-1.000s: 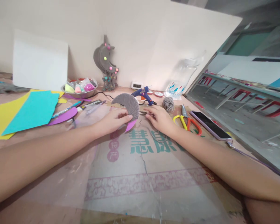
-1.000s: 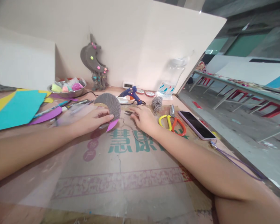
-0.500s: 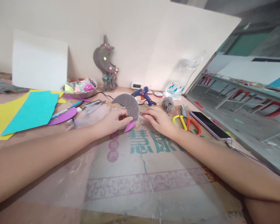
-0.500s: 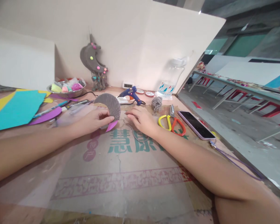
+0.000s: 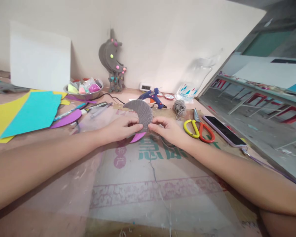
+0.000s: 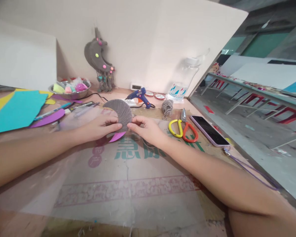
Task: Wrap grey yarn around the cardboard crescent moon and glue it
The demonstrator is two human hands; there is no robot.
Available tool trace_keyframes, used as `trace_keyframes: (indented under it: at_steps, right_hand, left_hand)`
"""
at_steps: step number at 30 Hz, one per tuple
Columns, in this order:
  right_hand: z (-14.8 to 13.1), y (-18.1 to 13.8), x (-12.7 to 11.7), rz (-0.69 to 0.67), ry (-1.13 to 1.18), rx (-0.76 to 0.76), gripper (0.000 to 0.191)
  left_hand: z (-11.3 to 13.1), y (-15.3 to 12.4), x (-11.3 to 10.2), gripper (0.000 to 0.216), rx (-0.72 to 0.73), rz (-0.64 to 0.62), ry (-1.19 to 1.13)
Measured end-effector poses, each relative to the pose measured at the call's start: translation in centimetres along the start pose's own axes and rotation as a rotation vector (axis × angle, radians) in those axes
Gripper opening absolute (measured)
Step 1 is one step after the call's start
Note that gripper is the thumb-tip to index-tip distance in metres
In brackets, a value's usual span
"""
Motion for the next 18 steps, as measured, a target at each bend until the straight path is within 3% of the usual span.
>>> trace_keyframes:
  at_steps: [8,18]
  right_hand:
    - [-0.84,-0.55,0.27,0.013,-0.087,-0.067,0.019]
    - [-0.72,-0.53,0.4,0.022,-0.139,-0.1,0.02]
  left_hand:
    - [-0.21,-0.05,0.2,0.037,-0.087,-0.002,0.071]
    - [0.59,0.02,0.12,0.023,-0.052,-0.05,0.039]
Point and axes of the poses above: each hand's wrist, its own y-axis towards the middle knuckle, its own x-axis out of the palm, z = x × y, the point moved 1 cm from there along y, towards the middle knuckle, and after that the axes turned 14 degrees about x, right-handed, at the moved point
